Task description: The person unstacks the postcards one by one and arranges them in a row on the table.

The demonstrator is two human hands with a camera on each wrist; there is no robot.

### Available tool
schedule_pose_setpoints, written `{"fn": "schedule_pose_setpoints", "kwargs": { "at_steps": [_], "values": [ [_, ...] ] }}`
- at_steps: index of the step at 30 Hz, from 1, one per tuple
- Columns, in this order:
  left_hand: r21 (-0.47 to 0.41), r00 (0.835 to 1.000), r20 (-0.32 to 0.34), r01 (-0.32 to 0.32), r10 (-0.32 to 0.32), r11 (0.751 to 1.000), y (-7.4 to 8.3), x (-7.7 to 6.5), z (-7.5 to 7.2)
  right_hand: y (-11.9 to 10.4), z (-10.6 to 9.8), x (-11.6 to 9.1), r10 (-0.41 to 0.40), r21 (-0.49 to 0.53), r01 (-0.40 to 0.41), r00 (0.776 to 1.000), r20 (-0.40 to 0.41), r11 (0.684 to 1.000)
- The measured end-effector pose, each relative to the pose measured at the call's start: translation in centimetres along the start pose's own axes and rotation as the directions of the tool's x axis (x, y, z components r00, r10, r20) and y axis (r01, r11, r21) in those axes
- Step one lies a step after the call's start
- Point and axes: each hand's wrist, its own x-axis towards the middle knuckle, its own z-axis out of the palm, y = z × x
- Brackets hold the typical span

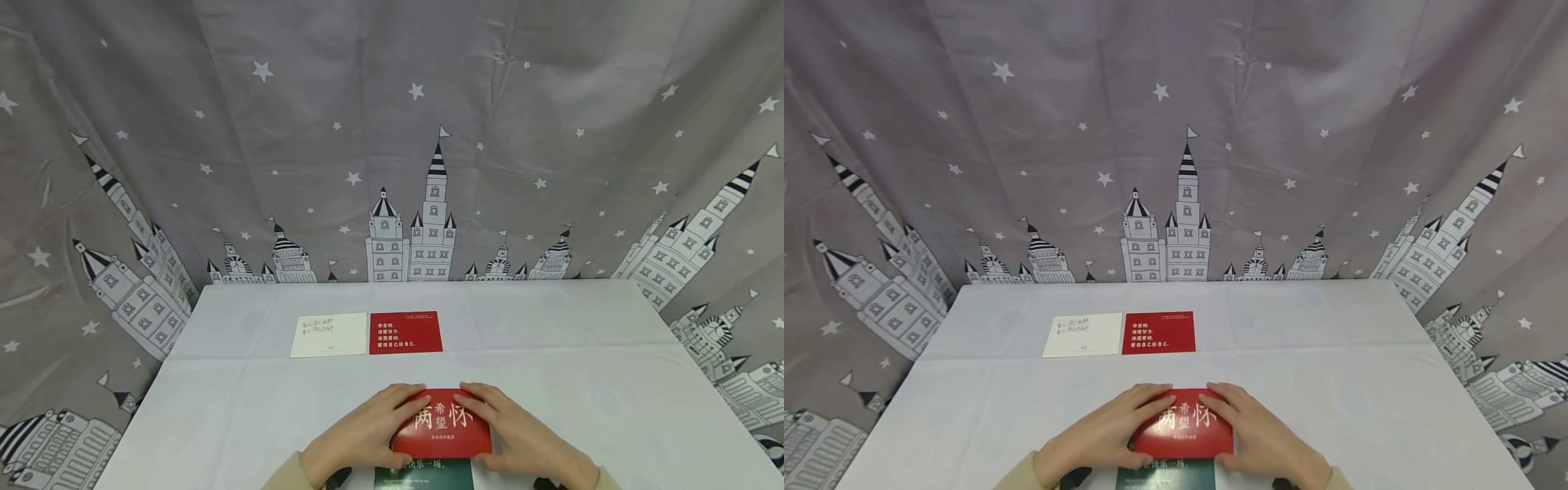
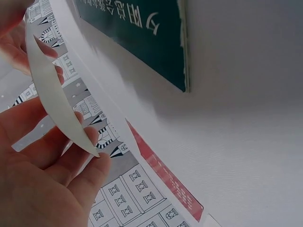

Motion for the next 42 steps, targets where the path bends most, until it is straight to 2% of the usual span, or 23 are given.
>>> {"fn": "schedule_pose_setpoints", "kwargs": {
  "at_steps": [4, 12, 24, 33, 37, 42],
  "values": [
    [0.035, 1.000, -0.013, -0.014, 0.014, 0.999, -0.1, 0.4, -0.1, 0.3, -0.2, 0.1, -0.033, -0.047, 0.032, 0.999, -0.022, 0.998],
    [0.079, 0.998, -0.037, -0.047, 0.050, 0.996, -0.3, 1.4, -0.2, 1.0, -0.7, 0.4, -0.049, -0.101, 0.044, 0.997, -0.052, 0.994],
    [0.173, 0.999, -0.001, -0.033, 0.034, 0.984, -0.5, 3.7, -0.5, 2.5, -1.5, 0.5, -0.076, -0.161, 0.060, 0.992, -0.099, 0.985],
    [0.162, 1.000, 0.018, -0.018, 0.015, 0.987, -0.8, 5.1, -0.6, 3.8, -2.0, 0.8, -0.094, -0.194, 0.071, 0.990, -0.110, 0.978],
    [0.180, 1.000, 0.009, -0.018, 0.017, 0.984, -1.0, 5.6, -0.5, 4.3, -2.1, 1.0, -0.132, -0.221, 0.101, 0.982, -0.134, 0.970],
    [0.189, 1.000, 0.001, -0.016, 0.016, 0.982, -1.2, 6.2, -0.4, 4.7, -2.4, 1.2, -0.135, -0.222, 0.103, 0.982, -0.134, 0.970]
  ]
}}
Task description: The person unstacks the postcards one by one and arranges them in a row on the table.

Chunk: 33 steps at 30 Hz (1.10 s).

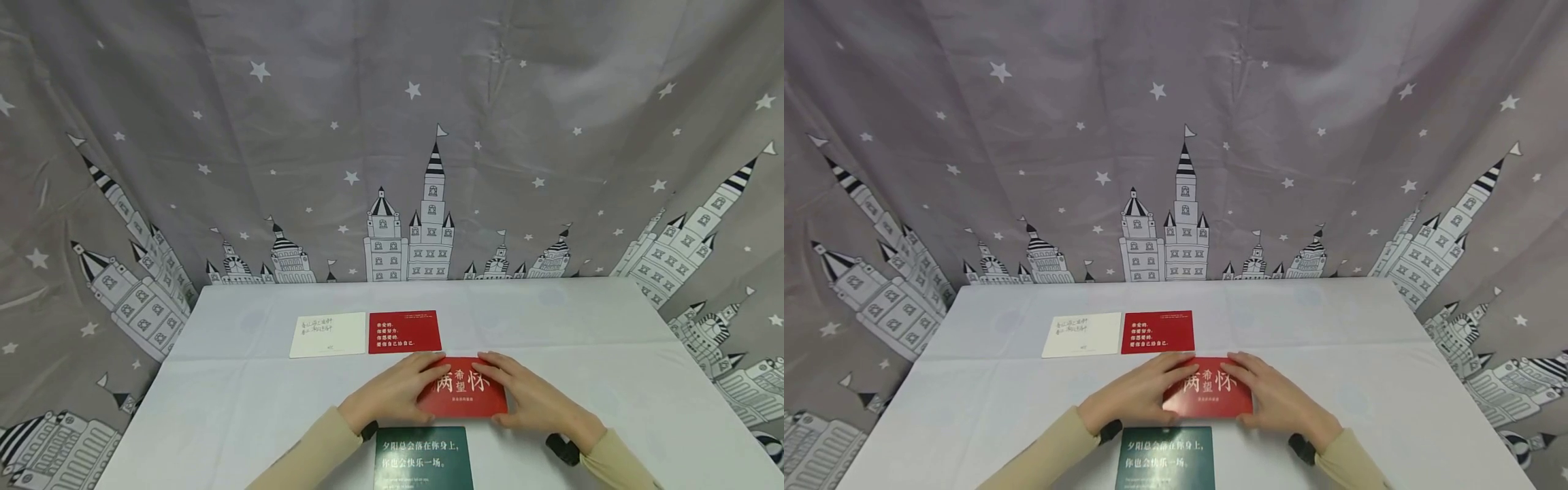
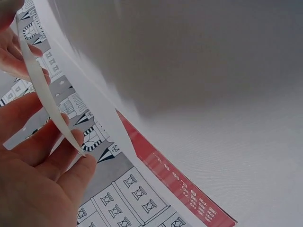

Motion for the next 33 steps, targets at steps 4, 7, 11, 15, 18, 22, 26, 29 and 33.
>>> {"fn": "schedule_pose_setpoints", "kwargs": {
  "at_steps": [4, 7, 11, 15, 18, 22, 26, 29, 33],
  "values": [
    [0.012, 1.000, 0.001, -0.008, 0.007, 1.000, -0.2, 0.4, 0.1, 0.4, -0.1, 0.1, 0.015, -0.004, -0.015, 1.000, 0.008, 1.000],
    [0.017, 1.000, 0.006, -0.006, 0.006, 1.000, -0.4, 0.8, 0.1, 0.6, -0.2, 0.2, 0.026, -0.008, -0.026, 0.999, 0.023, 1.000],
    [0.022, 1.000, 0.012, 0.003, -0.003, 1.000, -0.5, 1.2, 0.1, 0.9, -0.3, 0.5, 0.035, -0.014, -0.034, 0.999, 0.034, 0.999],
    [0.026, 1.000, 0.012, 0.008, -0.008, 1.000, -0.7, 1.8, 0.0, 1.3, -0.5, 0.9, 0.023, -0.023, -0.023, 1.000, 0.016, 0.999],
    [0.033, 1.000, 0.013, 0.013, -0.013, 0.999, -0.9, 2.1, 0.0, 1.6, -0.6, 1.2, 0.016, -0.032, -0.016, 1.000, 0.007, 0.999],
    [0.027, 0.999, 0.021, 0.029, -0.030, 0.999, -1.1, 2.6, 0.0, 2.0, -0.5, 1.5, 0.030, -0.033, -0.029, 0.999, 0.017, 0.999],
    [0.012, 0.998, 0.031, 0.051, -0.051, 0.999, -1.3, 3.1, 0.1, 2.4, -0.5, 1.8, 0.045, -0.029, -0.044, 0.999, 0.027, 0.999],
    [-0.001, 0.997, 0.037, 0.068, -0.068, 0.998, -1.5, 3.5, 0.2, 2.6, -0.5, 1.9, 0.059, -0.032, -0.058, 0.998, 0.036, 0.998],
    [-0.012, 0.996, 0.041, 0.082, -0.082, 0.997, -1.5, 3.9, 0.3, 3.0, -0.5, 2.0, 0.084, -0.039, -0.082, 0.995, 0.055, 0.996]
  ]
}}
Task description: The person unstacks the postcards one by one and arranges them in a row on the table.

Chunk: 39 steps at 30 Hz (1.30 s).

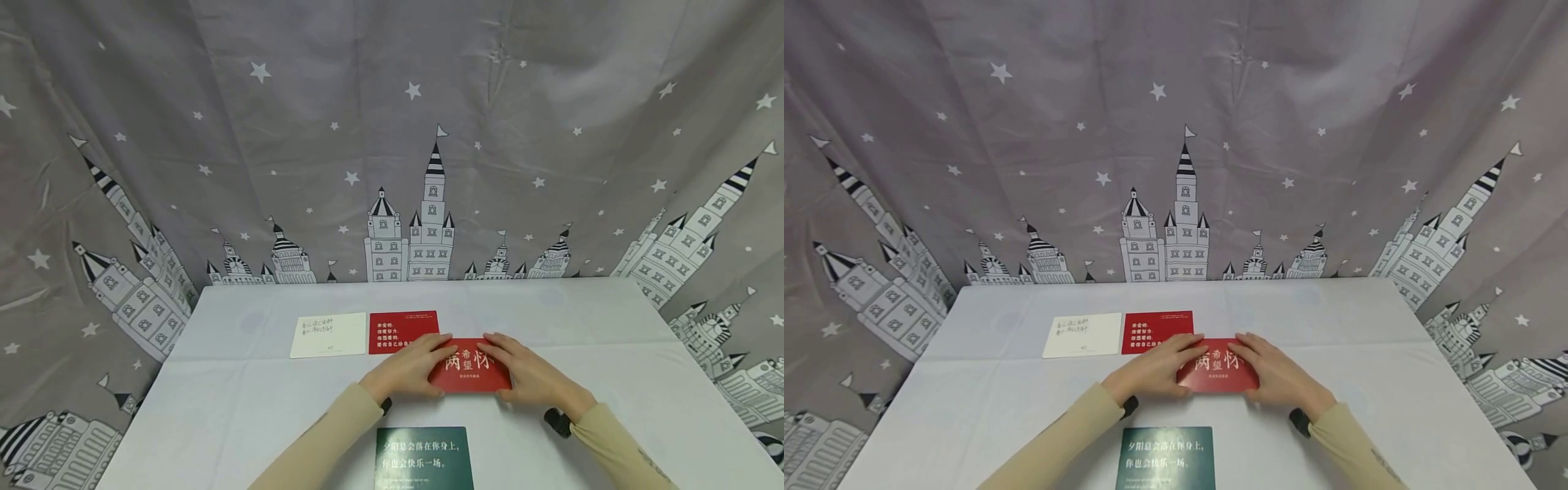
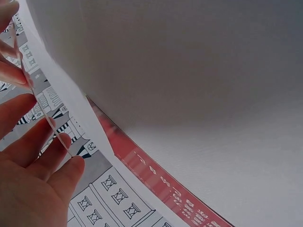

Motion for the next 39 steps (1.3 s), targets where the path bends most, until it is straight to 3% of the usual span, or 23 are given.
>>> {"fn": "schedule_pose_setpoints", "kwargs": {
  "at_steps": [39],
  "values": [
    [-0.009, 0.998, 0.027, 0.059, -0.059, 0.998, -1.3, 4.2, 0.2, 3.2, -0.6, 1.8, 0.081, 0.016, -0.082, 0.996, 0.043, 0.997]
  ]
}}
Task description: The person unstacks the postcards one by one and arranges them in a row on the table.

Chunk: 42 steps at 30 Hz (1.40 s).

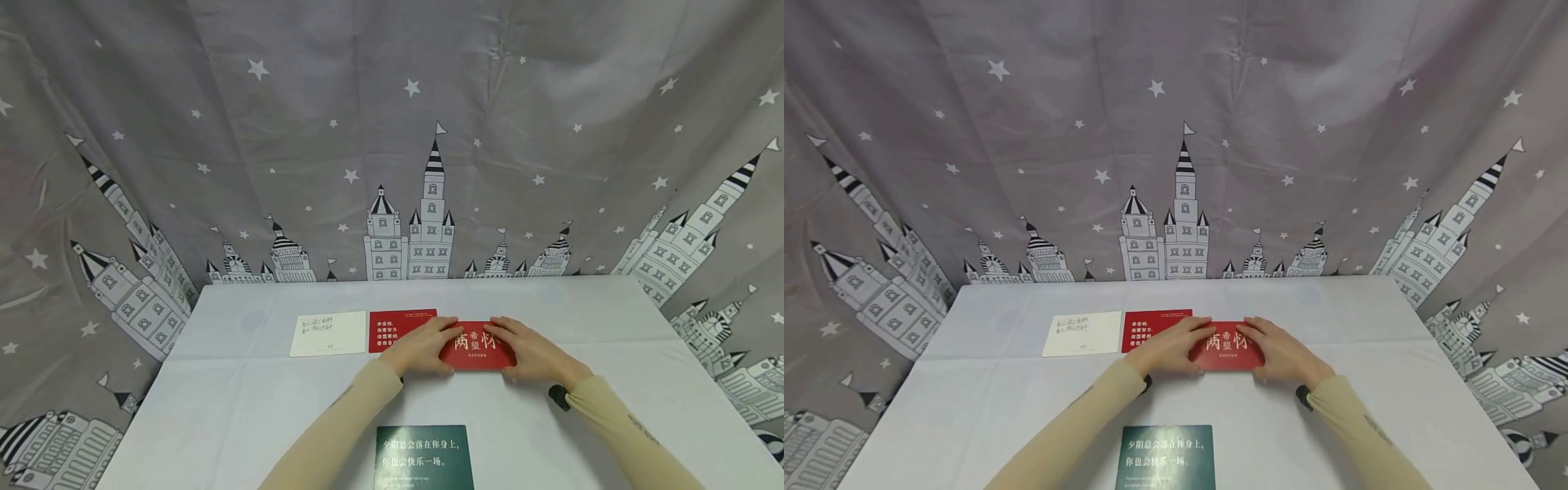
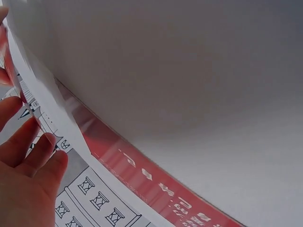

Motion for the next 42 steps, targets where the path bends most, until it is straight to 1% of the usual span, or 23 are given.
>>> {"fn": "schedule_pose_setpoints", "kwargs": {
  "at_steps": [5, 9, 14, 21, 24, 29, 35, 42],
  "values": [
    [0.025, 1.000, -0.005, 0.010, -0.010, 1.000, -0.3, 0.6, 0.0, 0.3, -0.4, 0.4, -0.019, -0.010, 0.019, 1.000, -0.009, 1.000],
    [0.017, 1.000, -0.009, 0.022, -0.022, 1.000, -0.4, 0.9, 0.0, 0.6, -0.5, 0.7, -0.030, -0.019, 0.030, 0.999, -0.018, 0.999],
    [0.007, 0.999, -0.018, 0.042, -0.042, 0.999, -0.4, 1.4, -0.2, 0.9, -0.7, 1.0, -0.009, -0.025, 0.009, 1.000, -0.004, 1.000],
    [0.018, 0.998, -0.014, 0.059, -0.059, 0.998, -0.5, 2.0, -0.5, 1.4, -1.0, 1.5, 0.006, -0.032, -0.006, 1.000, 0.009, 0.999],
    [0.020, 0.997, -0.014, 0.073, -0.073, 0.997, -0.6, 2.2, -0.5, 1.5, -1.2, 1.7, 0.015, -0.043, -0.014, 1.000, 0.016, 0.999],
    [0.029, 0.997, -0.019, 0.080, -0.079, 0.996, -0.7, 2.7, -0.5, 1.5, -1.5, 2.1, 0.038, -0.051, -0.036, 0.999, 0.026, 0.998],
    [0.041, 0.996, -0.009, 0.093, -0.093, 0.995, -0.9, 3.2, -0.4, 1.8, -1.5, 2.5, 0.032, -0.076, -0.029, 0.999, 0.035, 0.997],
    [0.044, 0.995, -0.015, 0.098, -0.097, 0.994, -1.0, 3.4, -0.3, 2.2, -1.4, 3.0, 0.024, -0.094, -0.020, 0.999, 0.038, 0.995]
  ]
}}
